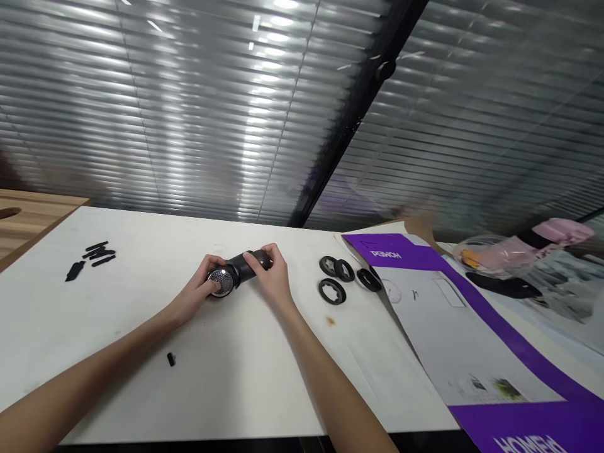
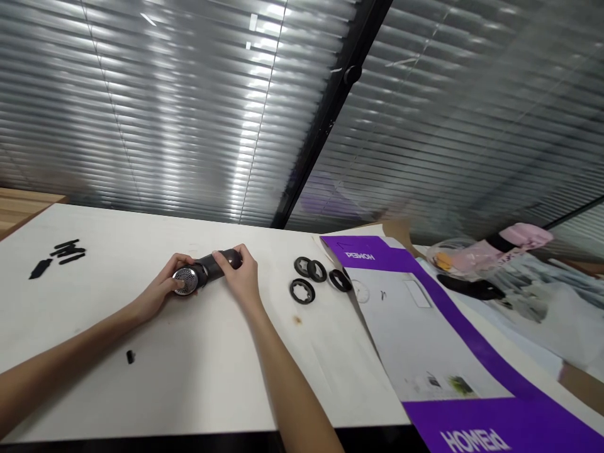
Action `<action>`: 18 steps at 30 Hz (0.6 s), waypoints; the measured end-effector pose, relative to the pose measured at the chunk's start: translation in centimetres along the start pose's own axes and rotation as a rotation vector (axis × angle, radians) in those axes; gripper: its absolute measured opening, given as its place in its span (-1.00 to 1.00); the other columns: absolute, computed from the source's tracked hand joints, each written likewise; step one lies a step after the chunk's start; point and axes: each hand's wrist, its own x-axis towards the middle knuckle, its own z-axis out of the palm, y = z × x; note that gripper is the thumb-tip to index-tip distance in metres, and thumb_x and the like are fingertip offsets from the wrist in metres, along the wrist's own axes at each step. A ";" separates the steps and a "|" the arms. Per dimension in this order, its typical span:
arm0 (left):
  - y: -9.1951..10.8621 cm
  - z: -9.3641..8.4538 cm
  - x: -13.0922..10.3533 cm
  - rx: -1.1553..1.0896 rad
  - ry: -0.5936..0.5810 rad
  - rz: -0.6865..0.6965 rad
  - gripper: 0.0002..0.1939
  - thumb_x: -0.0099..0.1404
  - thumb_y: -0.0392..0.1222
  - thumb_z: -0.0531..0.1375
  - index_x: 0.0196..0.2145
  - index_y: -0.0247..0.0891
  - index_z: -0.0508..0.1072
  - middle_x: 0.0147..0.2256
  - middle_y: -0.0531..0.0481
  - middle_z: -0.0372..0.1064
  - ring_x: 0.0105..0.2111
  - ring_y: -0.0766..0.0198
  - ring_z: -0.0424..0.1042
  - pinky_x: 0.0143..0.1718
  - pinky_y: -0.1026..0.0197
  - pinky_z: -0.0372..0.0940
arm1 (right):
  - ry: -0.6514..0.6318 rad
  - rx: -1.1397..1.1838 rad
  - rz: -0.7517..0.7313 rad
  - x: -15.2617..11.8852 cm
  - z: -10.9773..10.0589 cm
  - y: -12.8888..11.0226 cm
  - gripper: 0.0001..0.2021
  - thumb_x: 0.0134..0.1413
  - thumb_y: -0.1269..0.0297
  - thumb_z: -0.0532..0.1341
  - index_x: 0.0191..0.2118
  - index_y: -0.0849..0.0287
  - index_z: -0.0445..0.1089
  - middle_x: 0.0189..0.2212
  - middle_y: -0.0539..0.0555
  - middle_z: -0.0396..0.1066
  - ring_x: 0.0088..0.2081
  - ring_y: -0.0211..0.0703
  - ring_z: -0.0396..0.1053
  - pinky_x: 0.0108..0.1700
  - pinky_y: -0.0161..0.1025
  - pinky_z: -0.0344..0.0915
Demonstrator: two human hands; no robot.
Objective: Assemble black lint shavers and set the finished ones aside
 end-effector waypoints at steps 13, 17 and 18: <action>0.9 0.1 -0.6 0.073 -0.132 0.065 -0.44 0.31 -0.17 0.16 0.26 -0.08 0.32 0.21 -0.11 0.37 0.20 -0.07 0.32 0.12 -0.02 0.32 | -0.103 -0.120 -0.089 -1.2 0.9 -0.8 -0.67 0.14 -0.11 0.34 -0.36 0.05 0.40 -0.37 0.05 0.52 -0.32 -0.05 0.41 -0.16 -0.11 0.33; 1.0 0.4 -0.7 0.086 -0.199 0.079 -0.36 0.32 -0.01 0.31 0.30 -0.12 0.32 0.16 -0.17 0.44 0.14 -0.11 0.40 0.09 -0.03 0.37 | -0.053 -0.174 -0.216 -1.5 0.5 -1.3 -0.66 0.22 -0.06 0.27 -0.44 0.05 0.35 -0.51 0.00 0.44 -0.44 -0.12 0.32 -0.28 -0.16 0.25; 0.9 0.5 -0.7 0.088 -0.205 0.080 -0.34 0.31 0.01 0.34 0.30 -0.13 0.33 0.15 -0.18 0.45 0.11 -0.10 0.42 0.09 -0.04 0.37 | -0.050 -0.188 -0.237 -1.6 0.3 -1.3 -0.65 0.22 -0.05 0.26 -0.46 0.05 0.33 -0.54 0.00 0.41 -0.46 -0.14 0.30 -0.31 -0.18 0.22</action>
